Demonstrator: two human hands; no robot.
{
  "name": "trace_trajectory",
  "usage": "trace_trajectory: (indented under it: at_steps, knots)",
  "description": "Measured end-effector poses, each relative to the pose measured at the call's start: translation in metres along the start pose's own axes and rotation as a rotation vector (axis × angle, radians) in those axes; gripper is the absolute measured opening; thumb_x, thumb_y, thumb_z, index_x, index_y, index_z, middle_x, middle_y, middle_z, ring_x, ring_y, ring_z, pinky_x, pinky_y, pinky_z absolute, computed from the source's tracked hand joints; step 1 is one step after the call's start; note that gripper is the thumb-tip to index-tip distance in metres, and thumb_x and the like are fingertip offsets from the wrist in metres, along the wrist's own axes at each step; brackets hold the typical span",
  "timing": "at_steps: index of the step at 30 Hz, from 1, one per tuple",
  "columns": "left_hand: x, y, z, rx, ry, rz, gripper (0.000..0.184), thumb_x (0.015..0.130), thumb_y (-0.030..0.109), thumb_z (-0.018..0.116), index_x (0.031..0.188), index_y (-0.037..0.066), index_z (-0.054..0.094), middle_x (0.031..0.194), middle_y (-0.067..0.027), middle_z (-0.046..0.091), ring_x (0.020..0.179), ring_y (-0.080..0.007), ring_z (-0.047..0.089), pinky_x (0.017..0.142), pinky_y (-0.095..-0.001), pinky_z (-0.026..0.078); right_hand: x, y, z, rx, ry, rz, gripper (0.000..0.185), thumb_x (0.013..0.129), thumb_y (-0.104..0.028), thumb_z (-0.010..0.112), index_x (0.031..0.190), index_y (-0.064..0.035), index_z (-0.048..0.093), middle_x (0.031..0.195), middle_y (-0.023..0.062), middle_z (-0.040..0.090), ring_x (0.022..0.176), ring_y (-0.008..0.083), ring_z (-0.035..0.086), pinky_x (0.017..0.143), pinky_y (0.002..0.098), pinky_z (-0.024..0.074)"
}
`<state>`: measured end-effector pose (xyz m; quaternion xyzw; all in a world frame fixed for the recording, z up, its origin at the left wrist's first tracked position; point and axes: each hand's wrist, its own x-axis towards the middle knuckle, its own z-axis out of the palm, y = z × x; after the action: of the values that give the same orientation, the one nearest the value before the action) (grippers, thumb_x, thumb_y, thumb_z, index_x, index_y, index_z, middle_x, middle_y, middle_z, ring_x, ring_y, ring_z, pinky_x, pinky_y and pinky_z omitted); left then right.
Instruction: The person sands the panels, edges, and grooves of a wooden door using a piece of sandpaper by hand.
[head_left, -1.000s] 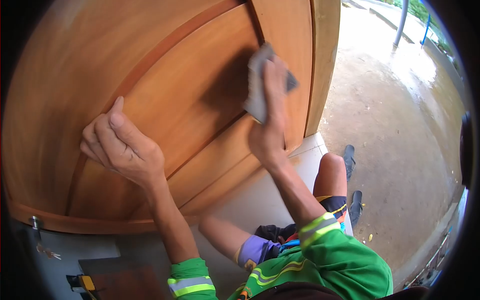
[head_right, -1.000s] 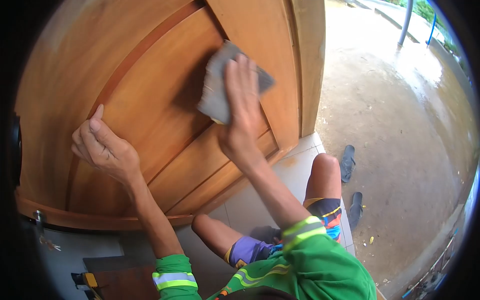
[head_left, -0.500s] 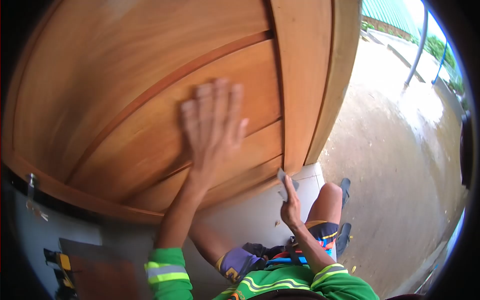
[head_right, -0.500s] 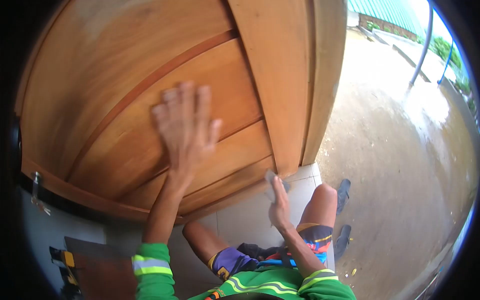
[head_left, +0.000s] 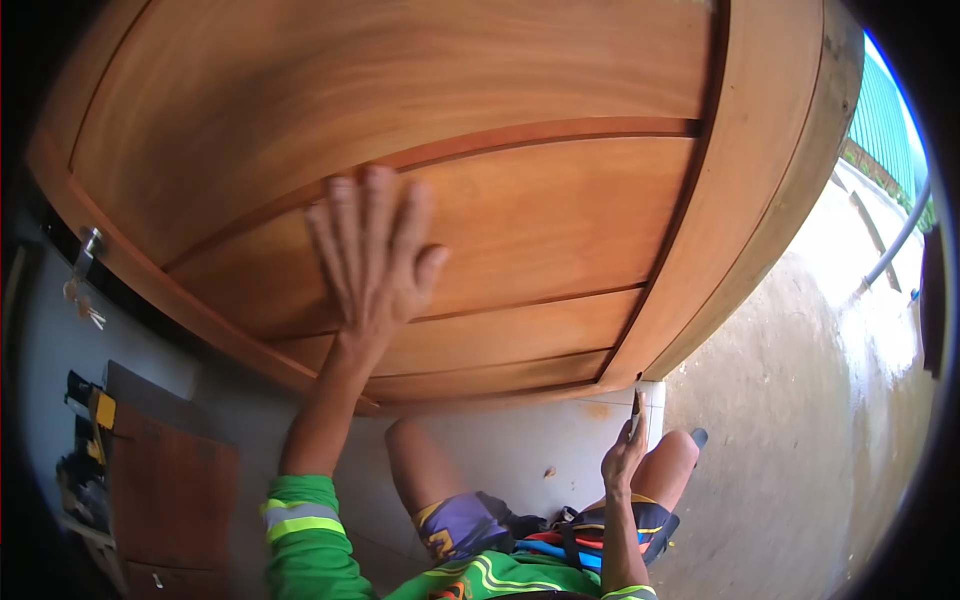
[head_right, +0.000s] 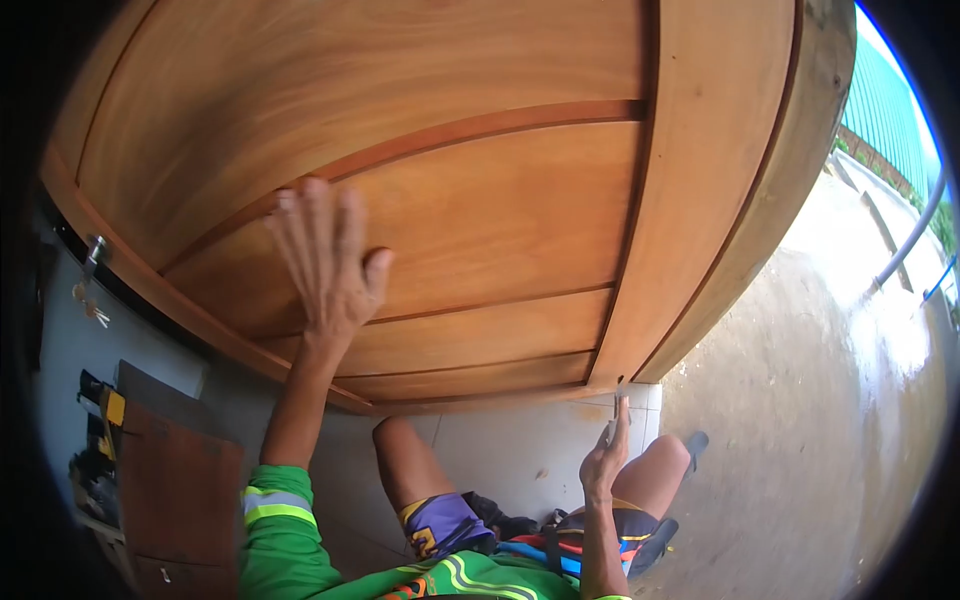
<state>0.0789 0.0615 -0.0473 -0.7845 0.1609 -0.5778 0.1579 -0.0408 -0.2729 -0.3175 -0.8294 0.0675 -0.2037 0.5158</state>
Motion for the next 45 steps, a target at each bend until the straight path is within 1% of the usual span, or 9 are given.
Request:
trace_trajectory:
  at_steps: [4,11,20,23,28,32,36,40,45]
  knots:
    - [-0.009,0.047,0.012,-0.047,0.088,-0.228,0.066,0.103,0.046,0.047,0.161,0.016,0.032,0.165,-0.0298,0.018,0.153,-0.0491,0.016,0.118,-0.0687,0.016,0.033,-0.031,0.0,0.251,0.153,-0.033,0.052,0.104,-0.002,0.033,0.155,0.0077,0.031,0.161,0.0216,0.035,0.152,0.0295,0.03,0.125,0.0407,0.0226]
    - [-0.003,0.04,0.003,0.094,-0.208,0.374,0.076,0.091,0.047,0.062,0.159,0.026,0.037,0.167,-0.0021,0.03,0.152,-0.0427,0.025,0.12,-0.0625,0.022,0.122,-0.179,0.029,0.278,0.41,-0.775,0.056,0.108,-0.021,0.037,0.158,0.0029,0.028,0.166,0.0249,0.022,0.155,0.0393,0.021,0.125,0.0511,0.0168]
    - [-0.036,-0.132,-0.075,0.083,0.135,-0.181,0.045,0.099,0.02,0.064,0.138,0.001,0.056,0.136,-0.0173,0.053,0.121,-0.0367,0.052,0.106,-0.0523,0.042,0.088,-0.307,0.186,-0.404,0.071,-1.416,0.069,0.088,-0.015,0.057,0.155,-0.0054,0.041,0.159,0.026,0.037,0.15,0.0456,0.029,0.121,0.0638,0.0116]
    - [-0.042,-0.15,-0.081,-0.08,0.171,-0.167,0.026,0.1,0.013,0.058,0.123,0.002,0.067,0.122,-0.0152,0.062,0.108,-0.0332,0.059,0.097,-0.0454,0.046,0.102,-0.279,0.156,-0.313,-0.138,-1.426,0.064,0.09,-0.013,0.054,0.153,-0.0046,0.043,0.159,0.0241,0.037,0.149,0.045,0.03,0.121,0.0638,0.0115]
    - [-0.03,-0.166,-0.096,-0.304,0.129,-0.255,0.034,0.107,0.025,0.048,0.109,0.001,0.071,0.109,-0.016,0.066,0.102,-0.0346,0.061,0.093,-0.0444,0.047,0.145,-0.331,0.144,0.017,0.725,-0.988,0.061,0.095,-0.016,0.049,0.152,0.0014,0.039,0.161,0.025,0.033,0.149,0.0442,0.029,0.121,0.062,0.0133]
    - [-0.028,-0.175,-0.094,-0.362,0.113,-0.253,0.051,0.109,0.04,0.036,0.105,0.001,0.07,0.104,-0.0162,0.066,0.099,-0.0359,0.061,0.09,-0.0449,0.047,-0.002,-0.321,0.279,0.472,-0.404,-1.136,0.075,0.084,-0.015,0.057,0.155,-0.0033,0.038,0.161,0.0186,0.036,0.152,0.0371,0.029,0.125,0.0573,0.0146]
    - [-0.031,-0.176,-0.091,-0.403,0.191,-0.279,0.045,0.108,0.038,0.043,0.1,0.003,0.07,0.1,-0.0151,0.066,0.094,-0.0348,0.061,0.085,-0.0448,0.048,0.084,-0.28,0.176,-0.309,0.215,-1.198,0.081,0.079,-0.014,0.07,0.155,-0.0044,0.041,0.161,0.017,0.038,0.151,0.035,0.032,0.123,0.057,0.0194]
    - [-0.028,-0.164,-0.093,-0.389,0.165,-0.351,0.062,0.11,0.046,0.028,0.104,0.001,0.071,0.102,-0.0161,0.067,0.101,-0.0345,0.062,0.092,-0.045,0.047,0.14,-0.298,0.168,0.09,0.746,-0.792,0.077,0.087,-0.017,0.053,0.157,0.0041,0.029,0.164,0.0271,0.025,0.155,0.0453,0.015,0.123,0.0635,-0.0001]
    - [-0.027,-0.165,-0.093,-0.361,0.131,-0.331,0.077,0.109,0.054,0.016,0.103,0.001,0.071,0.103,-0.0151,0.067,0.102,-0.0338,0.062,0.094,-0.0449,0.046,0.035,-0.362,0.252,-0.071,0.094,-1.193,0.067,0.086,-0.005,0.049,0.153,-0.0074,0.045,0.165,0.0148,0.032,0.154,0.0385,0.025,0.123,0.0633,0.0106]
